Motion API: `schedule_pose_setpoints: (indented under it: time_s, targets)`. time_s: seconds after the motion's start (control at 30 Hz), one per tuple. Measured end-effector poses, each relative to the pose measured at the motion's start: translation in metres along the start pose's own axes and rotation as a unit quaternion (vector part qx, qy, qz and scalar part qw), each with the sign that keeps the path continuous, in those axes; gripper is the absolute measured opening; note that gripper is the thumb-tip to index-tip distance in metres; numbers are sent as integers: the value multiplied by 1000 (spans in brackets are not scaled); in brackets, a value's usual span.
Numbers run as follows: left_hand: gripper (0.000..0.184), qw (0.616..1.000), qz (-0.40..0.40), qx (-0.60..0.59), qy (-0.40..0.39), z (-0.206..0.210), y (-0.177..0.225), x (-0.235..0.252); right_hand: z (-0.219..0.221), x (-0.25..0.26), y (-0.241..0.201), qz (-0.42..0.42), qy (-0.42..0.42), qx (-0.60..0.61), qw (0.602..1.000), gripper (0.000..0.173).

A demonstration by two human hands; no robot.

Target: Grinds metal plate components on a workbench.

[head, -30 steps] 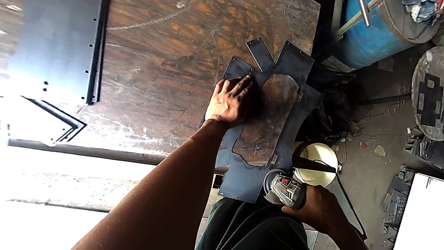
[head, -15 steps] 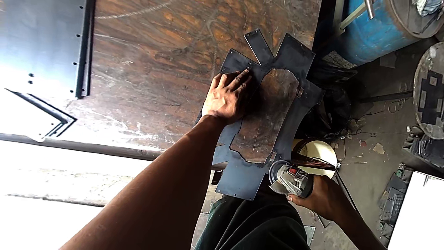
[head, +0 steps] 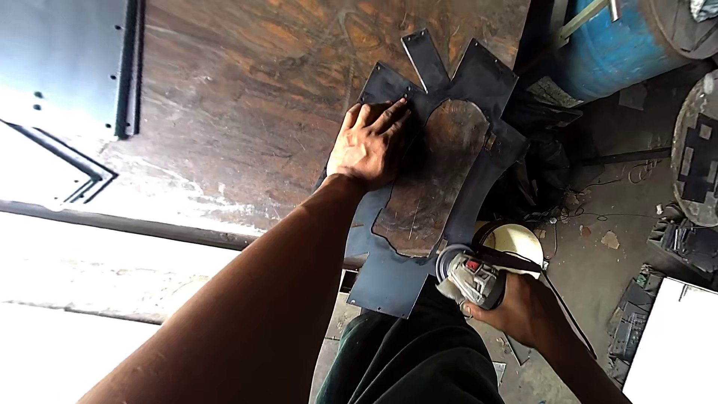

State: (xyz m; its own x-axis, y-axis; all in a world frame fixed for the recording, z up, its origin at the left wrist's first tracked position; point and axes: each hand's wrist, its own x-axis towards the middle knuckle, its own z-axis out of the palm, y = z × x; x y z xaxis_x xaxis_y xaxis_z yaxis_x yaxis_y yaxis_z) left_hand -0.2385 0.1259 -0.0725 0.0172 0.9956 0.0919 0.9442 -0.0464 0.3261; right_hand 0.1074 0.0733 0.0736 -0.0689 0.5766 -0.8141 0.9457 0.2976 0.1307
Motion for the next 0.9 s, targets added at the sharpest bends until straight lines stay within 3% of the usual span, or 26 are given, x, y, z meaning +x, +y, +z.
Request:
schedule_pose_setpoints:
  time_s: [0.13,0.3,0.47,0.53,0.67,0.8,0.9]
  targets:
    - [53,1000,-1,5,13,1,-1,2,4,-6,-1,-2,-78,-30,997,95]
    - [54,1000,1,8,2,1,0,-2,2,-3,-12,-12,-15,-4,1000,93]
    - [54,1000,-5,10,-1,-1,2,0,0,-5,-19,-18,-70,-25,997,93]
    - [54,1000,-9,11,-3,-1,1,1,-3,-2,-21,-21,-47,-8,999,93]
    - [54,1000,-6,8,-3,-1,1,-1,-4,13,-16,-28,88,34,995,89]
    - [54,1000,-4,8,21,0,-1,3,1,21,23,0,129,161,979,84]
    - [53,1000,-8,7,13,-1,-3,3,32,7,64,33,132,327,935,72]
